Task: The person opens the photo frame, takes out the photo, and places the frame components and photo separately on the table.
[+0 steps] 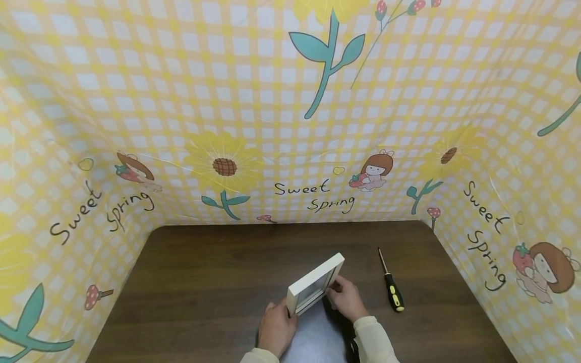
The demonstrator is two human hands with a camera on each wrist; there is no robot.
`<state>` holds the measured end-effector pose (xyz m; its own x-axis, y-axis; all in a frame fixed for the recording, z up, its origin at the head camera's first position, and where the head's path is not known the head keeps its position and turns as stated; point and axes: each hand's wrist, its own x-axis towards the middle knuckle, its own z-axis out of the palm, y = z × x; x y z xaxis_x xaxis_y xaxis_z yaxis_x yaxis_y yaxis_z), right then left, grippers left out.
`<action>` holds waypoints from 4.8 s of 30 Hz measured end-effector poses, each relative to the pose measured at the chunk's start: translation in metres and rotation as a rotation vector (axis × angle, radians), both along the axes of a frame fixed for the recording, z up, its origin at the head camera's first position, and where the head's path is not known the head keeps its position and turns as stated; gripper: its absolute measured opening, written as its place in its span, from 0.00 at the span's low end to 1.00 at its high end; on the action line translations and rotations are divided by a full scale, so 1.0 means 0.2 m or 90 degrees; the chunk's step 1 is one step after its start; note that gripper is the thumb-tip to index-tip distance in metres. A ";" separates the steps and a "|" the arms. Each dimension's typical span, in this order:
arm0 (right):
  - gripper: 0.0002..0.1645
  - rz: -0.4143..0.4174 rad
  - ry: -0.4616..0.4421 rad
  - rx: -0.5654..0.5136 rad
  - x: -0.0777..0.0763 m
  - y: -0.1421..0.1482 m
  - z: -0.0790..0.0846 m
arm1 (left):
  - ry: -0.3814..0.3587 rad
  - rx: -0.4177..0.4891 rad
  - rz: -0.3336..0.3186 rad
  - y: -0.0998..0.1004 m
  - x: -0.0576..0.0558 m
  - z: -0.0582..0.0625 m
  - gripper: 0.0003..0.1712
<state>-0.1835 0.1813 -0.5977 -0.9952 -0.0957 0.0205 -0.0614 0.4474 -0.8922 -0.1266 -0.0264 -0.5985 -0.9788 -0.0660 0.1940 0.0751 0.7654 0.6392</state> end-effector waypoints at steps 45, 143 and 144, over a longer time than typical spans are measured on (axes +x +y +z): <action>0.12 0.001 0.143 0.263 0.04 0.02 -0.03 | -0.005 0.031 -0.027 -0.02 -0.02 -0.03 0.17; 0.15 0.034 0.104 0.224 0.13 0.01 -0.04 | -0.010 0.061 -0.124 -0.15 -0.07 -0.06 0.19; 0.15 0.036 0.103 0.225 0.13 0.01 -0.04 | -0.010 0.060 -0.124 -0.15 -0.07 -0.07 0.19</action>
